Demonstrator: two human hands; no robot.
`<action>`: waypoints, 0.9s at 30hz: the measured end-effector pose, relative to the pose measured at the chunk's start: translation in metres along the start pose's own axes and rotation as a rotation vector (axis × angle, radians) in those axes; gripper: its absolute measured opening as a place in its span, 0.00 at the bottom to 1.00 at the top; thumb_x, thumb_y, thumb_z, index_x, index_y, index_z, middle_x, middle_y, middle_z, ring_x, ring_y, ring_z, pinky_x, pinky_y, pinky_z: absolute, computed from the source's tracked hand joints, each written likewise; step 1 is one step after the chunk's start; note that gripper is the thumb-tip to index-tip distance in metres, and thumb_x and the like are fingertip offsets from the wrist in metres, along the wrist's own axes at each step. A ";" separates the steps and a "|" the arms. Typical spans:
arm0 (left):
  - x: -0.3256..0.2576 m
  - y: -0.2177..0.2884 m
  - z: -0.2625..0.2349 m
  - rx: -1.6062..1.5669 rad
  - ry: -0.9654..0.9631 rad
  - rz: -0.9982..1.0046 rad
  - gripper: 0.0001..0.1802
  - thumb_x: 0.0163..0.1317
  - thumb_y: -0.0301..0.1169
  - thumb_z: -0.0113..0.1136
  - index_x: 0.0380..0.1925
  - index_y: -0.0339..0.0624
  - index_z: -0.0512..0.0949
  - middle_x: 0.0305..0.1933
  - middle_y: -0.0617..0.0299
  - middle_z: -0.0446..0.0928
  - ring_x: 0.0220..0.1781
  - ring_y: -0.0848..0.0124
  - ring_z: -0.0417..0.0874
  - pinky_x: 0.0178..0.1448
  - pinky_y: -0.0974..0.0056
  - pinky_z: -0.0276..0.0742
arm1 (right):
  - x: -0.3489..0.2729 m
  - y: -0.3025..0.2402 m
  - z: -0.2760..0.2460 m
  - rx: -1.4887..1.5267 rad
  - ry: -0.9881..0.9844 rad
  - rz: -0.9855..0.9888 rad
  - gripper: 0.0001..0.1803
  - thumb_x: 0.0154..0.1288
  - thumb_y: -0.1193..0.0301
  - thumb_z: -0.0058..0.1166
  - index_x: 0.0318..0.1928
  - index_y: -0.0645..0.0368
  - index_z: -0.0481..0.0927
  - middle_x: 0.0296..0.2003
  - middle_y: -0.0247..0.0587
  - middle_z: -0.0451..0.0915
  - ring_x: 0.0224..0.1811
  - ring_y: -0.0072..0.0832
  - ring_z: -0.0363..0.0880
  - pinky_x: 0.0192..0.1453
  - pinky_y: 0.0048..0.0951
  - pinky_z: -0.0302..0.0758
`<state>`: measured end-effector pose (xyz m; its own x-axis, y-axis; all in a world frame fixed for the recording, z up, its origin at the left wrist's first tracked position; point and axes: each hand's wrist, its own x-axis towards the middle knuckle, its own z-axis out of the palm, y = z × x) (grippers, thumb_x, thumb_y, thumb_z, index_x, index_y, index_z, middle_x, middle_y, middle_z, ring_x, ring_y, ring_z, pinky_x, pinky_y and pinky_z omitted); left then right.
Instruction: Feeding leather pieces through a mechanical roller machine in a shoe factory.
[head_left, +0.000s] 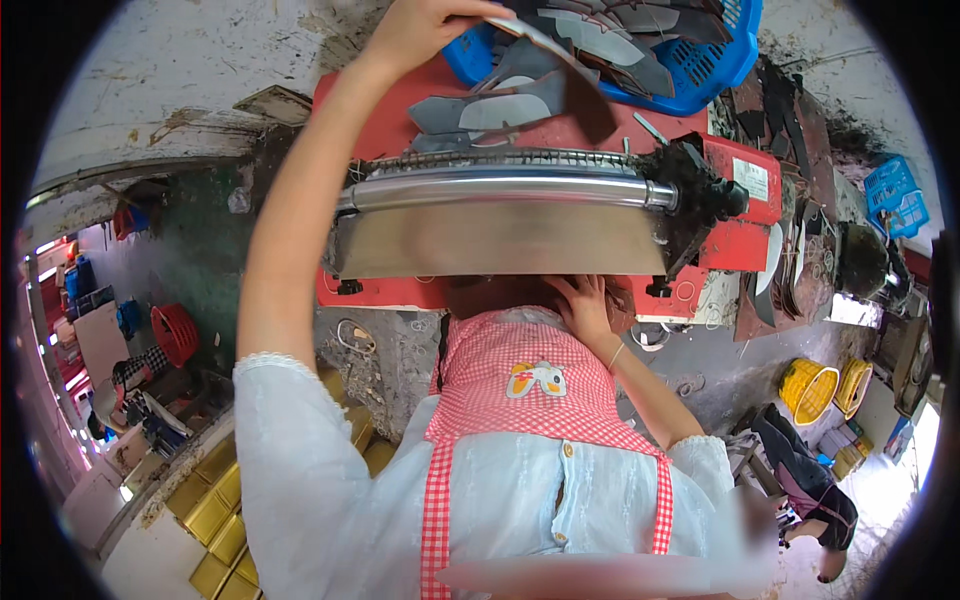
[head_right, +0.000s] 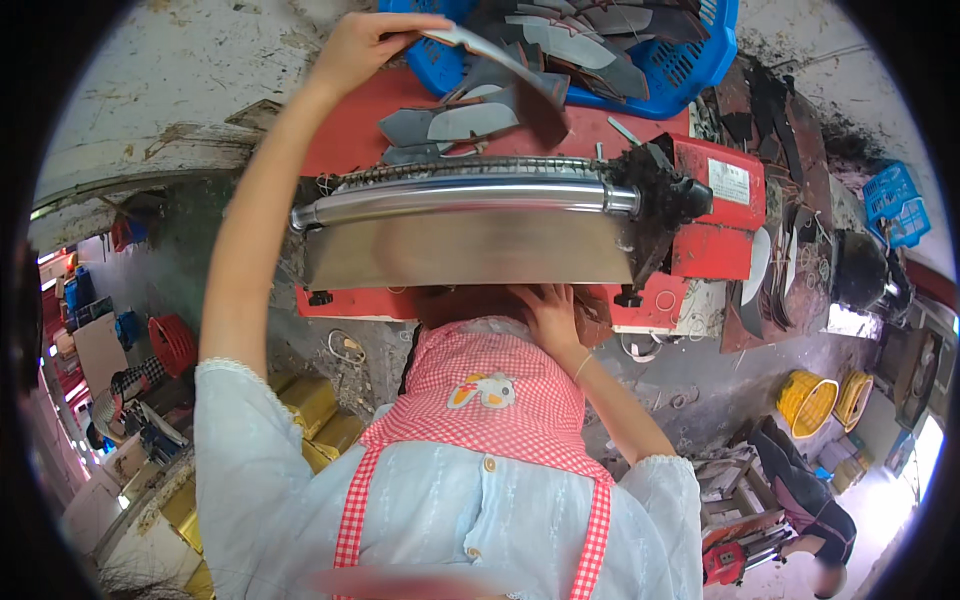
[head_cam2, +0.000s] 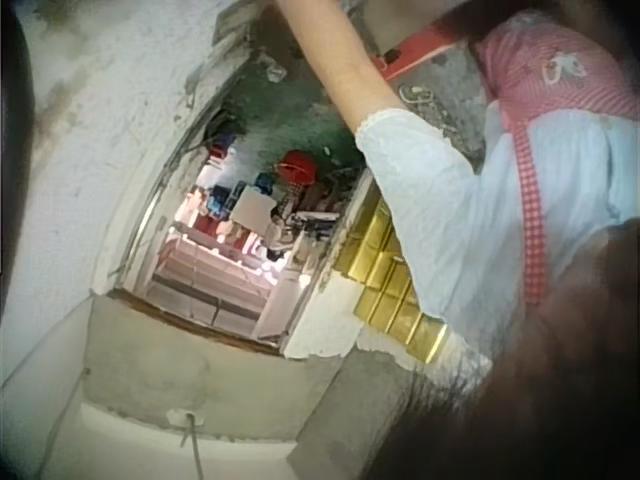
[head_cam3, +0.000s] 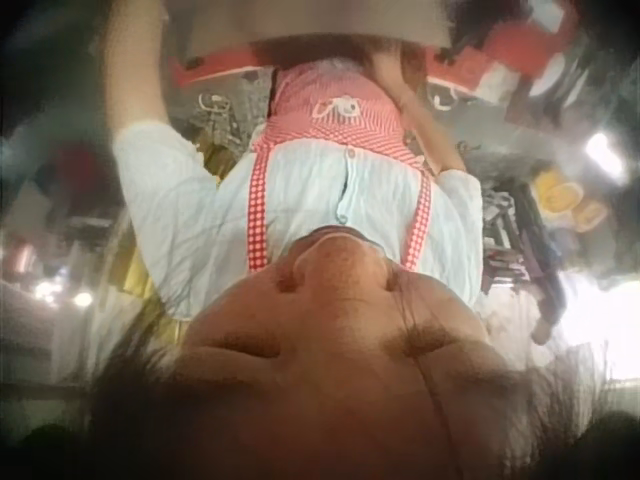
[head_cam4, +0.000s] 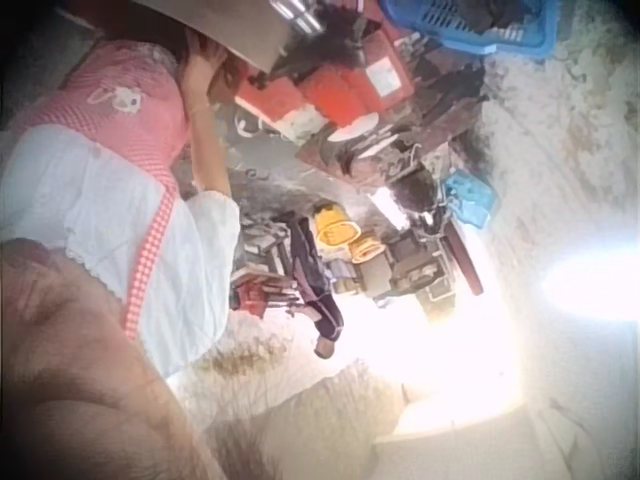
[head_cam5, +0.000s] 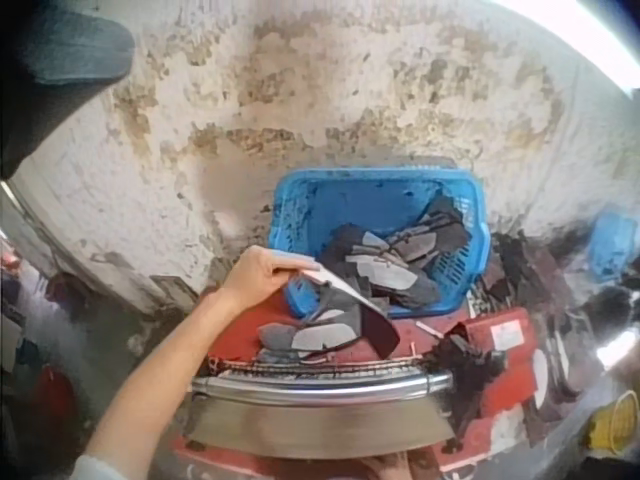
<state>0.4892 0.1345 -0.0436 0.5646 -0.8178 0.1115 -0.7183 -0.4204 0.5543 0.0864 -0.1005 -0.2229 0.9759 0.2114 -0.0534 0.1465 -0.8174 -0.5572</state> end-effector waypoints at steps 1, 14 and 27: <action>-0.004 -0.008 0.012 0.037 0.318 0.026 0.21 0.62 0.21 0.60 0.53 0.53 0.85 0.52 0.60 0.86 0.47 0.66 0.88 0.52 0.65 0.82 | 0.000 -0.006 -0.004 0.080 0.003 0.009 0.26 0.53 0.70 0.65 0.56 0.43 0.82 0.57 0.45 0.75 0.70 0.49 0.61 0.71 0.55 0.60; -0.062 -0.008 0.088 -0.185 -0.178 -0.429 0.17 0.68 0.36 0.58 0.54 0.47 0.82 0.58 0.51 0.81 0.60 0.56 0.81 0.64 0.57 0.74 | 0.003 -0.055 -0.081 1.154 -0.232 0.343 0.24 0.71 0.78 0.52 0.65 0.62 0.66 0.51 0.59 0.80 0.56 0.48 0.79 0.61 0.33 0.73; -0.019 0.039 0.030 0.083 -0.346 -0.061 0.17 0.55 0.40 0.68 0.36 0.40 0.77 0.33 0.51 0.82 0.37 0.54 0.83 0.41 0.54 0.76 | -0.005 -0.001 -0.005 -0.054 0.029 0.057 0.24 0.54 0.69 0.68 0.53 0.58 0.79 0.51 0.48 0.79 0.61 0.50 0.71 0.67 0.50 0.66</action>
<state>0.4384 0.1218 -0.0490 0.4465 -0.8689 -0.2137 -0.7260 -0.4914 0.4812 0.0827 -0.1039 -0.2181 0.9870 0.1492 -0.0595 0.0987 -0.8556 -0.5081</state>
